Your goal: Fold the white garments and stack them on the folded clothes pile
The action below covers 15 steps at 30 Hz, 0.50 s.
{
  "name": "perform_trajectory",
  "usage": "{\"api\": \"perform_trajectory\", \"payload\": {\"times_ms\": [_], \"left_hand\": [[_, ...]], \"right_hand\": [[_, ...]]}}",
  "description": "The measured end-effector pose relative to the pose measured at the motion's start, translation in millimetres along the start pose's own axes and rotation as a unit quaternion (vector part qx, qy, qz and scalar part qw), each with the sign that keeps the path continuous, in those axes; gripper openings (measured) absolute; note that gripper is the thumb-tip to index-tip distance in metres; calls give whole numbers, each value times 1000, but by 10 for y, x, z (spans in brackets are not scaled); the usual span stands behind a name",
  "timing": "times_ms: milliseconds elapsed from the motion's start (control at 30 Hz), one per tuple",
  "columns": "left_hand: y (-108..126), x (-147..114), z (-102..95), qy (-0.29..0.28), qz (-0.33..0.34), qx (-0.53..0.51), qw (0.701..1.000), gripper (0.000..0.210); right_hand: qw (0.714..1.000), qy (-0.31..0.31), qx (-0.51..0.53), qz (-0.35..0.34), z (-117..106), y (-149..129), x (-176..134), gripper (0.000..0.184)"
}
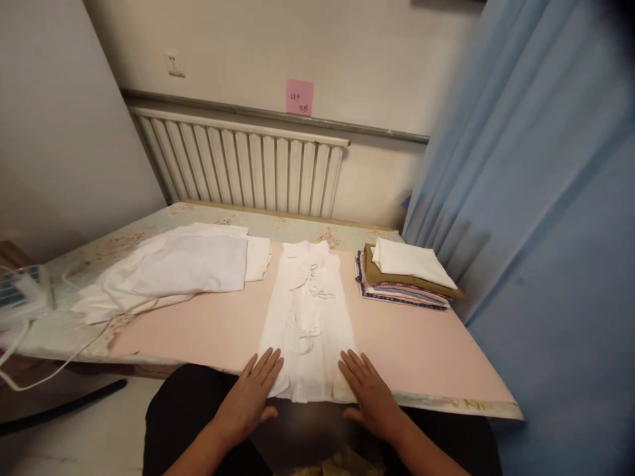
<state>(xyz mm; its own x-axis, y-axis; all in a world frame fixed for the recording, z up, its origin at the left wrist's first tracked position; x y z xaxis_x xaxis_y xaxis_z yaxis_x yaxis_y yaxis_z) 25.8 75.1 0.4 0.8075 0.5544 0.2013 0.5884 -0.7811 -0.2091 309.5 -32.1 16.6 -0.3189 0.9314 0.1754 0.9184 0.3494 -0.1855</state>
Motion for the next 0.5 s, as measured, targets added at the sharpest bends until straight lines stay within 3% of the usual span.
{"api": "perform_trajectory", "payload": {"times_ms": [100,300,500], "left_hand": [[-76,-31,-16,-29,26,24,999,93],[-194,-25,-10,-3,42,60,997,88],[-231,-33,-8,15,40,19,999,83]], "right_hand": [[1000,-8,-11,-3,12,36,-67,92],[999,44,-13,-12,68,72,-89,93],[995,81,39,-37,76,131,-109,74]]}}
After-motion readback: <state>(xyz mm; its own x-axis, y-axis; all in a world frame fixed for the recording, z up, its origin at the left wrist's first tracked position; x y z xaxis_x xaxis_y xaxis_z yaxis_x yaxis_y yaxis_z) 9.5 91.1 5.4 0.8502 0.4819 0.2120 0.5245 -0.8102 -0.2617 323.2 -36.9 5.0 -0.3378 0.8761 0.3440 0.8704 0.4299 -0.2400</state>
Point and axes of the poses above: each hand's wrist, its own x-axis towards the middle knuckle, its own z-axis out of the palm, y = z × x, the point moved 4 cm from there along x, towards the middle knuckle, and after that the axes turned 5 degrees about x, right-handed, at the moved point
